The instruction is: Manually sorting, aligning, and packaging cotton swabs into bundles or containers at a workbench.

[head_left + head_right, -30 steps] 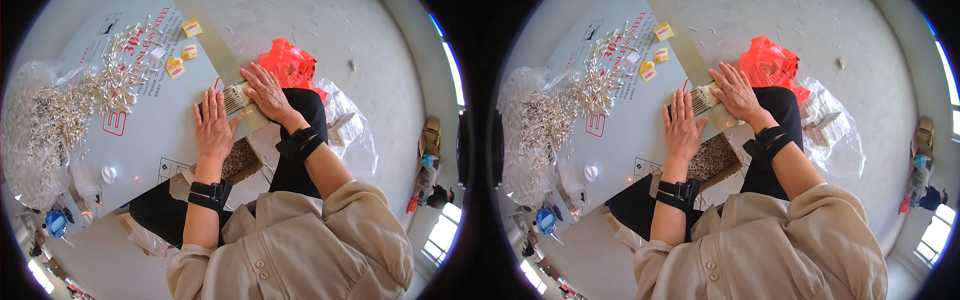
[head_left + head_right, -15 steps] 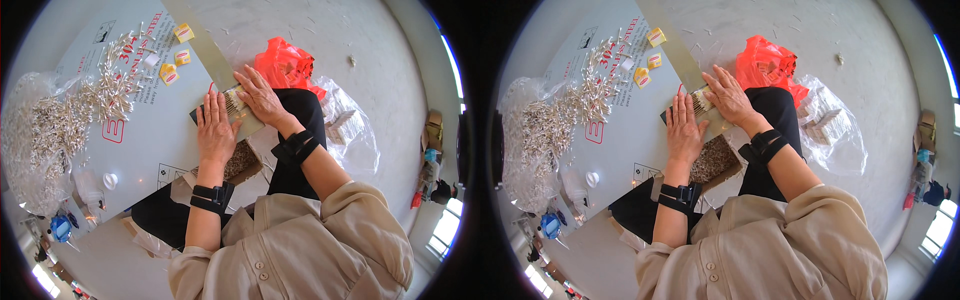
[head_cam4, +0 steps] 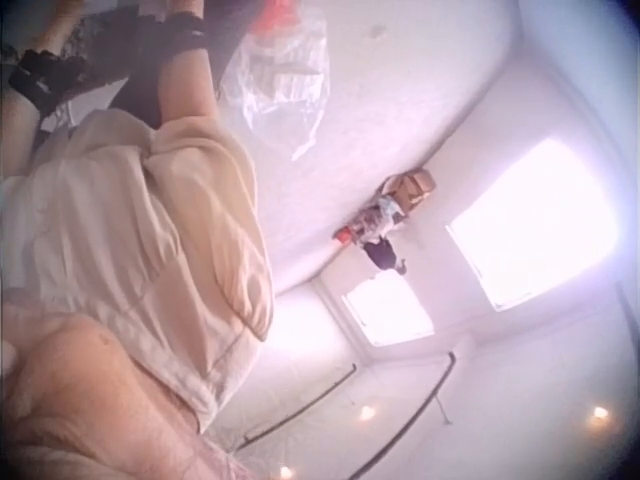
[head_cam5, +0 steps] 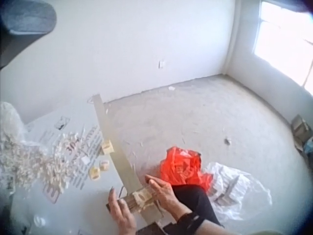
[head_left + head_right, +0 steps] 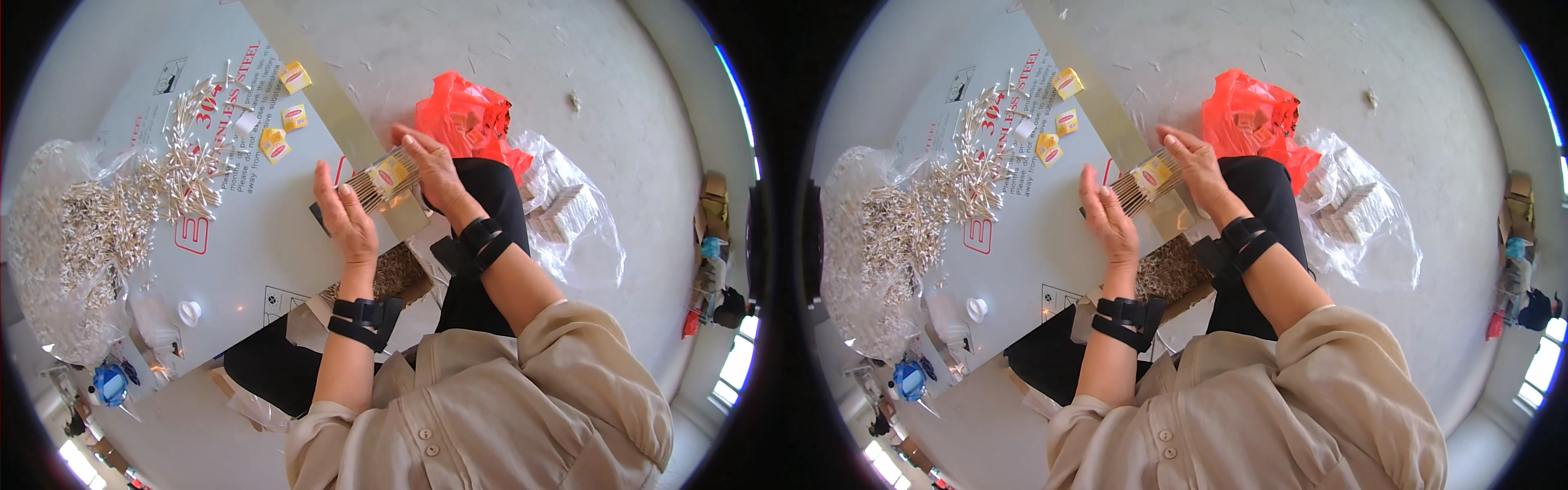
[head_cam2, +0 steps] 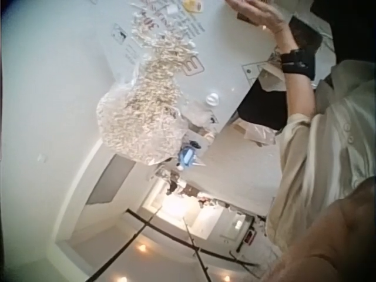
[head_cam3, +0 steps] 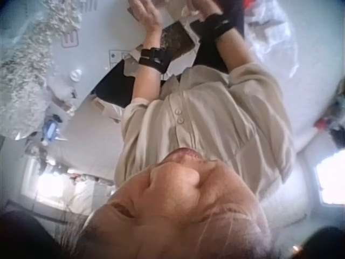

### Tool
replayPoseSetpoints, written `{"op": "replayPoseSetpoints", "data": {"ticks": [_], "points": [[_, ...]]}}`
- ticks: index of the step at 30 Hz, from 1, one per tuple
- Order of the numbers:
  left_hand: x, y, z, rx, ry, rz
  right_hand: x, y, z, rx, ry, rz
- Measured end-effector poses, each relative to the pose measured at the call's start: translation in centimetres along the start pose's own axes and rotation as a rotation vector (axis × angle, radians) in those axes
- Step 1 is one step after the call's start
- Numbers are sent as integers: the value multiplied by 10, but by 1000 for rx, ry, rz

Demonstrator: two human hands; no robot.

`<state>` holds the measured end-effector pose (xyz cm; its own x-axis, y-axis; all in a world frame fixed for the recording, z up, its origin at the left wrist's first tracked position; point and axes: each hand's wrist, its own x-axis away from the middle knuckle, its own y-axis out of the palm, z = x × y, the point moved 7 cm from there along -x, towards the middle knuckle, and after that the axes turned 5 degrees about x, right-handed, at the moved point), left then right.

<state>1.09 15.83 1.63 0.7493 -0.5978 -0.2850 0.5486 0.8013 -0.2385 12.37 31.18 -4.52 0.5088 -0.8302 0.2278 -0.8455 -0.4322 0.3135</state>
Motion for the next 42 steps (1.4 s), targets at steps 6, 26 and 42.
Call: {"op": "replayPoseSetpoints", "data": {"ticks": [6, 26, 42], "points": [[-4, 28, 2, 215, -28, 141, 5, 8, 3, 122, 7, -37], [-66, -219, -68, -806, -221, 514, 62, 84, -63, 823, -581, -54], [2, -135, -19, -771, 91, 27, 95, 191, -19, 1110, -821, -452]]}}
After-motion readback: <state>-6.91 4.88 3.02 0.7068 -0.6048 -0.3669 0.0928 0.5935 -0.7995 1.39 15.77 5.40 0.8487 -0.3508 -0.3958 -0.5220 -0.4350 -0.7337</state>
